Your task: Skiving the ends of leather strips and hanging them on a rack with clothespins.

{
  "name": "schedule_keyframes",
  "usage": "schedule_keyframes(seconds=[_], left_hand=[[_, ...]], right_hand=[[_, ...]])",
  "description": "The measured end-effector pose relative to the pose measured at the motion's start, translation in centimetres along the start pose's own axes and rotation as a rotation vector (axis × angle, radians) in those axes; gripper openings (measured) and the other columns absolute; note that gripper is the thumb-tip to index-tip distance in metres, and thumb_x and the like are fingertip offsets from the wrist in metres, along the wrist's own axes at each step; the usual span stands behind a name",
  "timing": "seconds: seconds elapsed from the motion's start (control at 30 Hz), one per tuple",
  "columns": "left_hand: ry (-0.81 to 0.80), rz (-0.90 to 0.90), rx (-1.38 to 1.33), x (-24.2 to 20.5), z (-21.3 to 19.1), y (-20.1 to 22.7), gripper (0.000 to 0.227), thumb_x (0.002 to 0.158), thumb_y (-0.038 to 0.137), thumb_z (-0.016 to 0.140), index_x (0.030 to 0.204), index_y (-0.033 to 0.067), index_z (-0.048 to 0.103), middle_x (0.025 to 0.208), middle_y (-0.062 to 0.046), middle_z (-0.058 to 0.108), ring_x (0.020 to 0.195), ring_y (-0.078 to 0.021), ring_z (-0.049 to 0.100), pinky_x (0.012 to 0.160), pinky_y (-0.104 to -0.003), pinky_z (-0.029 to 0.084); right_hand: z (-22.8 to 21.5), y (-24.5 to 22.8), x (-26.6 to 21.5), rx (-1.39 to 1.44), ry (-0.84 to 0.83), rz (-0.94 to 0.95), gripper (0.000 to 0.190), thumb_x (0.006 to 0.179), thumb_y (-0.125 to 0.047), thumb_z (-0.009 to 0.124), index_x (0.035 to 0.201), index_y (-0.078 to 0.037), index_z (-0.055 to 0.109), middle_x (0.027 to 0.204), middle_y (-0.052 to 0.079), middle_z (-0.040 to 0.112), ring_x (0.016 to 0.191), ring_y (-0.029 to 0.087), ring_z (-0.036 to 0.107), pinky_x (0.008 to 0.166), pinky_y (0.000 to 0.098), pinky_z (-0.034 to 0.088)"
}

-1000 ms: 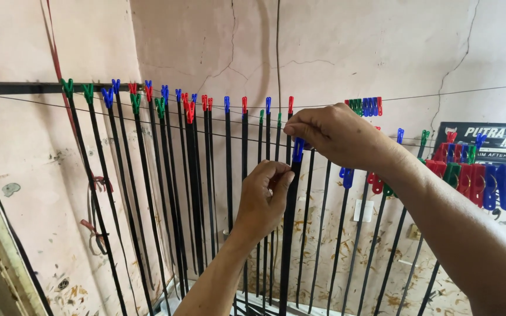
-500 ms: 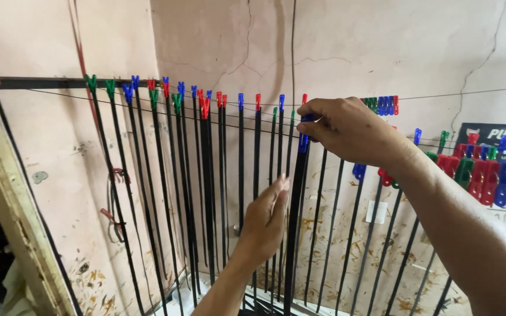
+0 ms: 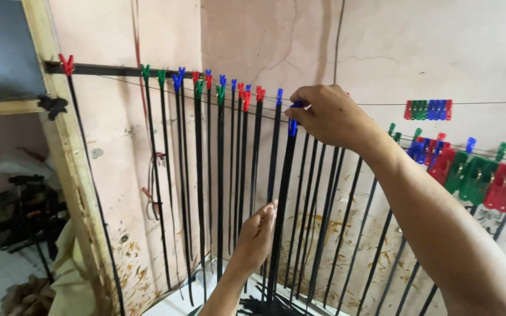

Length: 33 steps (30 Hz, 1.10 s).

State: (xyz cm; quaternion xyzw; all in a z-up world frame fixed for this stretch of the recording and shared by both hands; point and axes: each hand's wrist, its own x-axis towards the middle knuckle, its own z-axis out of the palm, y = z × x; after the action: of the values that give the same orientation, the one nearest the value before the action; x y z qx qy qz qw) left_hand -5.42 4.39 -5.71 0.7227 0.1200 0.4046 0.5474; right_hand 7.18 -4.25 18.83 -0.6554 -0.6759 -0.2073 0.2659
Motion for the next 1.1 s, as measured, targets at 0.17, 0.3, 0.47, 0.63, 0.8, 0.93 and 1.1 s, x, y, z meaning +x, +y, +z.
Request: schedule_keyframes(seconds=[0.17, 0.3, 0.47, 0.63, 0.8, 0.93, 1.1], left_hand=[[0.116, -0.038, 0.080, 0.0, -2.4, -1.2, 0.070, 0.101, 0.051, 0.034, 0.153, 0.0037, 0.041, 0.159, -0.019, 0.044, 0.150, -0.0294, 0.039, 0.123, -0.037, 0.032], [0.182, -0.112, 0.165, -0.5, -4.1, -0.4, 0.070, 0.099, 0.053, 0.034, 0.154, 0.0101, 0.043, 0.160, -0.012, 0.045, 0.151, -0.0245, 0.039, 0.123, -0.035, 0.032], [0.240, -0.068, 0.210, -0.6, -6.5, 0.1, 0.070, 0.101, 0.051, 0.033, 0.150, 0.0033, 0.046, 0.158, -0.015, 0.046, 0.151, -0.0261, 0.039, 0.124, -0.035, 0.029], [0.292, -0.084, 0.250, -0.3, -9.7, -0.3, 0.072, 0.099, 0.054, 0.036, 0.150, 0.0051, 0.047, 0.158, -0.013, 0.048, 0.149, -0.0260, 0.041, 0.123, -0.036, 0.032], [0.333, -0.126, 0.196, 0.1, -12.2, 0.0, 0.071, 0.099, 0.052, 0.038, 0.150, 0.0031, 0.046, 0.158, -0.015, 0.047, 0.150, -0.0256, 0.042, 0.123, -0.035, 0.031], [0.415, -0.153, 0.157, 1.4, -14.5, -1.8, 0.065, 0.100, 0.047, 0.043, 0.148, 0.0041, 0.050, 0.155, -0.012, 0.051, 0.147, -0.0226, 0.046, 0.123, -0.033, 0.033], [0.448, -0.099, 0.177, 1.3, -17.7, -3.6, 0.068, 0.098, 0.052, 0.042, 0.146, 0.0054, 0.054, 0.156, -0.012, 0.051, 0.149, -0.0238, 0.042, 0.124, -0.036, 0.028]], right_hand=[[1.9, -0.5, 2.8, 0.007, 0.007, -0.011, 0.025, 0.104, -0.024, 0.063, 0.104, -0.001, 0.070, 0.092, 0.012, 0.072, 0.078, 0.026, 0.064, 0.072, 0.0393, 0.052], [3.0, -1.4, 4.5, 0.061, -0.022, 0.022, 0.032, 0.109, -0.027, 0.058, 0.100, 0.000, 0.071, 0.078, 0.010, 0.070, 0.062, 0.022, 0.058, 0.062, 0.0363, 0.050], [5.6, -0.9, 7.4, 0.159, 0.069, -0.090, 0.045, 0.113, -0.020, 0.050, 0.074, 0.001, 0.063, 0.076, 0.011, 0.071, 0.072, 0.023, 0.065, 0.074, 0.0405, 0.054], [8.0, -1.4, 10.3, 0.202, 0.097, -0.145, 0.053, 0.115, -0.020, 0.053, 0.064, -0.003, 0.054, 0.067, 0.008, 0.070, 0.062, 0.020, 0.063, 0.067, 0.0361, 0.053], [10.7, -2.4, 13.8, 0.253, 0.176, -0.155, 0.033, 0.109, -0.017, 0.058, 0.083, 0.000, 0.069, 0.076, 0.013, 0.072, 0.073, 0.029, 0.067, 0.072, 0.0428, 0.053], [12.4, -3.3, 15.9, 0.264, 0.176, -0.162, 0.052, 0.114, -0.021, 0.065, 0.066, -0.007, 0.050, 0.061, 0.005, 0.055, 0.058, 0.020, 0.051, 0.061, 0.0386, 0.047], [14.7, -4.2, 19.3, 0.269, 0.189, -0.170, 0.051, 0.113, -0.022, 0.061, 0.066, -0.003, 0.056, 0.068, 0.015, 0.066, 0.064, 0.031, 0.060, 0.064, 0.0495, 0.046]])
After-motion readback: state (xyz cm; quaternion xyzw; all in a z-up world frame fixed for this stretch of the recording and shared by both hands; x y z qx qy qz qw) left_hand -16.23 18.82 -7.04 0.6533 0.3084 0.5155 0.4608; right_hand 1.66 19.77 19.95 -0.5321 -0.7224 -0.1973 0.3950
